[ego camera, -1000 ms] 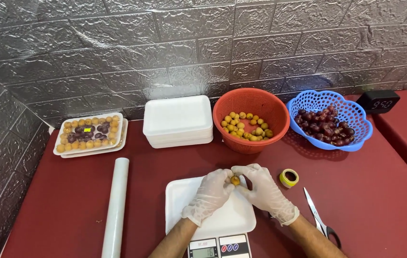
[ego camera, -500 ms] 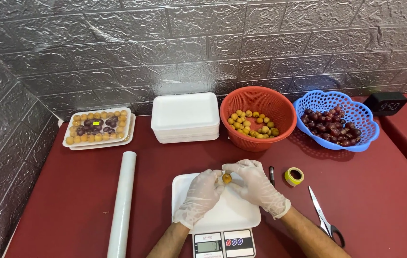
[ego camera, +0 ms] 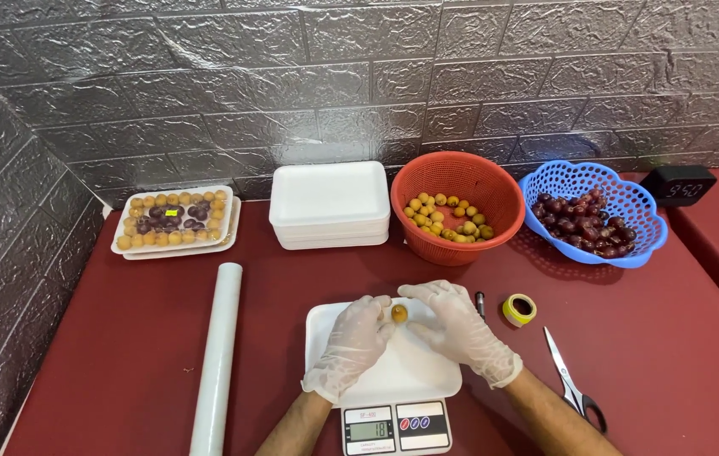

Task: A person wearing gloves picks individual fruits from a basket and carefully places them onto a white tray on a digital scale to weigh them.

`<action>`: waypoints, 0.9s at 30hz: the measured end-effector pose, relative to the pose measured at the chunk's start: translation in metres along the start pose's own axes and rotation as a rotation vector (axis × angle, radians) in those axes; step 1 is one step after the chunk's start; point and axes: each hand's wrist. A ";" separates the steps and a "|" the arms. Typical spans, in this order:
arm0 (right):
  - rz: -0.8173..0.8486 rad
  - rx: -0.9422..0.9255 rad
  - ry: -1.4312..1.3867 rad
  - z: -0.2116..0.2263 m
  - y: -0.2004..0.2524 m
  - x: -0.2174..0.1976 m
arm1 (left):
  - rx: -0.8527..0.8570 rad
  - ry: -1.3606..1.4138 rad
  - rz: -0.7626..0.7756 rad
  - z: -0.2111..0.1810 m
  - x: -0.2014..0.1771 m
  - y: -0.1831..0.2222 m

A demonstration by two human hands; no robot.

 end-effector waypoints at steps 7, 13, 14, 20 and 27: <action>-0.248 0.063 -0.145 0.001 -0.014 -0.052 | -0.020 0.030 -0.072 0.003 -0.021 -0.024; -0.414 0.215 -0.314 -0.020 -0.053 -0.093 | -0.081 0.172 -0.059 -0.036 -0.070 -0.072; -0.394 0.270 -0.270 -0.031 -0.063 -0.096 | -0.099 0.180 -0.043 -0.037 -0.070 -0.086; -0.252 0.400 -0.066 -0.075 -0.126 -0.098 | -0.062 0.250 -0.059 -0.041 -0.060 -0.180; 0.089 0.521 0.050 -0.134 -0.182 -0.061 | -0.109 0.264 -0.075 -0.050 -0.037 -0.250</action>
Point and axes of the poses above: each hand's wrist, its own y-axis away from the middle knuckle, its own x-axis out of the palm, z = x × y, and after that the axes turned 3 degrees about z, right-handed
